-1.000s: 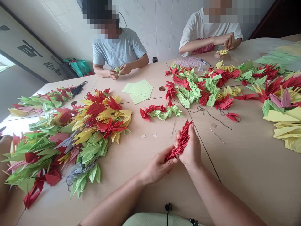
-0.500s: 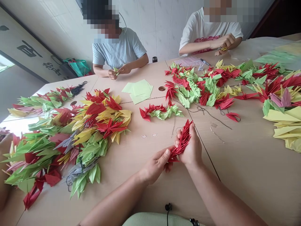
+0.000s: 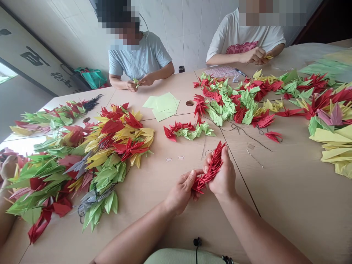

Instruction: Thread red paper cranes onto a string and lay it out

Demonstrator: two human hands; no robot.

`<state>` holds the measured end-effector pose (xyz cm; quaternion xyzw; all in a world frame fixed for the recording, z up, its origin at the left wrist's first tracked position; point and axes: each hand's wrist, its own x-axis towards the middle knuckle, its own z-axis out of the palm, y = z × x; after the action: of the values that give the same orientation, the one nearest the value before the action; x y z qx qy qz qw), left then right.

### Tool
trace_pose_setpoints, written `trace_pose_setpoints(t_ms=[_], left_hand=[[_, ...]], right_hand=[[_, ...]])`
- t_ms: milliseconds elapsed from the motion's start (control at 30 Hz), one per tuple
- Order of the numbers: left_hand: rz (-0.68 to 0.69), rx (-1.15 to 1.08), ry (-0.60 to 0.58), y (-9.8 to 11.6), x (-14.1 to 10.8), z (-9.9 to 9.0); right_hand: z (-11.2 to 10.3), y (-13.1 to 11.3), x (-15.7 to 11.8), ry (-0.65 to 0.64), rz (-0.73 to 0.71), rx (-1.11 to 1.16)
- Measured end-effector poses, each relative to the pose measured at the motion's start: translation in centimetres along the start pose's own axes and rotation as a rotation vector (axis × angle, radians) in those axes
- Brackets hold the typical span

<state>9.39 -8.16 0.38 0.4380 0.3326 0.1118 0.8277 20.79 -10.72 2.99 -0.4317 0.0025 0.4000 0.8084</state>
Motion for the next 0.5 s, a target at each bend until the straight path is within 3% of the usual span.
trace_pose_setpoints(t_ms=[167, 300, 500], left_hand=[[0.023, 0.003, 0.057, -0.5, 0.0, 0.0], [0.057, 0.031, 0.024, -0.6, -0.2, 0.3], [0.123, 0.141, 0.002, -0.2, -0.3, 0.4]], right_hand=[[0.0, 0.1, -0.1, 0.02, -0.07, -0.047], [-0.1, 0.5, -0.4, 0.039, -0.161, -0.126], [-0.3, 1.1, -0.7, 0.039, -0.138, -0.138]])
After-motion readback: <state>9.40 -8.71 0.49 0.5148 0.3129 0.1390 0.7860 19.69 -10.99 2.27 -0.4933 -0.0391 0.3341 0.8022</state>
